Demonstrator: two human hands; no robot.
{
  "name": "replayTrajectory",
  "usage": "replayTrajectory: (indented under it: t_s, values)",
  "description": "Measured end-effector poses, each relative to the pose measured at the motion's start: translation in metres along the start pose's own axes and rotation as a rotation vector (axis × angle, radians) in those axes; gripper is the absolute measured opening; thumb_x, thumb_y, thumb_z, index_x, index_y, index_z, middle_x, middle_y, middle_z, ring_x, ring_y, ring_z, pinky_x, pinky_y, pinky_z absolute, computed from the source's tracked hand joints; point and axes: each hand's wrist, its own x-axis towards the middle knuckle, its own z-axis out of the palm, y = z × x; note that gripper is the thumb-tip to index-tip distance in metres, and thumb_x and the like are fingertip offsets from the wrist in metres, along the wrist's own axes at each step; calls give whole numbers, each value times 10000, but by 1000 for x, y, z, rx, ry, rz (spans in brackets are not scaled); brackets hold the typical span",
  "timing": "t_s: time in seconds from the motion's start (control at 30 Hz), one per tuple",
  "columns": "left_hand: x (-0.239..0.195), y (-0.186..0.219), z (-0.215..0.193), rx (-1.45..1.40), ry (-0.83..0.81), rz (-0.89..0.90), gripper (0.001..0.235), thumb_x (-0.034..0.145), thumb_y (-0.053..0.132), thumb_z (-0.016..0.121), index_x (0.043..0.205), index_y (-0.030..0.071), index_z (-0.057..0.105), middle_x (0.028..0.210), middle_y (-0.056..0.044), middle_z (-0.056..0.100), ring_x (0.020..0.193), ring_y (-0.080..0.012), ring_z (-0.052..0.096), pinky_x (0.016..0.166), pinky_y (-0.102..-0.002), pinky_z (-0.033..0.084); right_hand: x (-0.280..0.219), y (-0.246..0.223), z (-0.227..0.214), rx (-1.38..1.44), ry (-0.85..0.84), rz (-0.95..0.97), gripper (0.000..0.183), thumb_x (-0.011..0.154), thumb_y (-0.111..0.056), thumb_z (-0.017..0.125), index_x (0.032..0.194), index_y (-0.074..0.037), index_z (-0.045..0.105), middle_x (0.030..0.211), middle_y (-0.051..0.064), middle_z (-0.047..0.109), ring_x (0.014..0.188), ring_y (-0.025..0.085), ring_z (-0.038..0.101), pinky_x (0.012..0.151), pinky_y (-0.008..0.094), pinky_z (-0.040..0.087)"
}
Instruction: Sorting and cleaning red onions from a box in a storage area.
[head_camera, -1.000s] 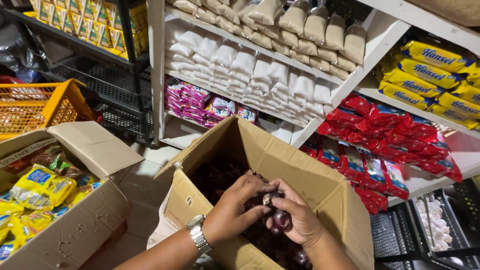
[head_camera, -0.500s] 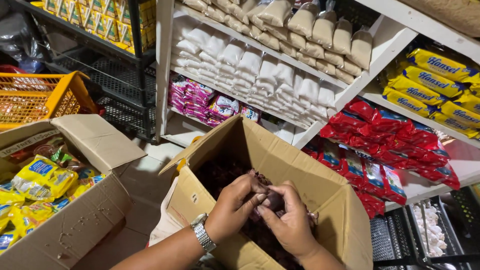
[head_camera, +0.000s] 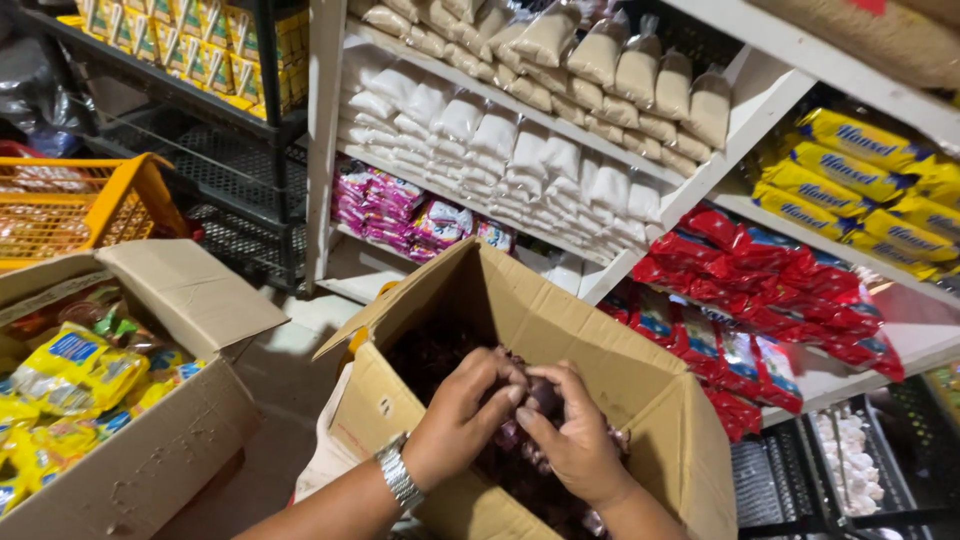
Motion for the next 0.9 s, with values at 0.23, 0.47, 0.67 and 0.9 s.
replayTrajectory:
  t_s: [0.23,0.47,0.67,0.9]
  values:
    - [-3,19,-10,93,-7,101,211,909,114,724,1098,48,658,1078,-161,639,1100,-359,648,970,-419,527,-6,23,-14,356,-84,236,404,920,-75,722,1283,-46,547,1072,27,631,997,107,582,923,280,511]
    - [-4,21,-10,202,-65,107,247,898,100,726,1137,63,674,1124,-148,658,1059,-358,684,901,-407,568,1,13,-15,234,-143,284,392,873,-111,760,1235,-30,633,1011,35,668,907,108,613,822,280,542]
    - [-7,19,-10,319,-104,139,314,839,87,745,1141,61,663,1137,-138,665,996,-359,691,835,-411,575,2,8,-17,114,-188,226,405,865,-145,774,1233,-33,649,994,28,684,911,111,632,834,277,549]
    - [-7,19,-10,389,-155,172,399,783,81,750,1161,44,629,1104,-147,656,969,-383,672,812,-442,562,0,13,-17,210,-181,318,408,883,-113,733,1268,-38,622,1015,16,642,906,93,603,806,265,545]
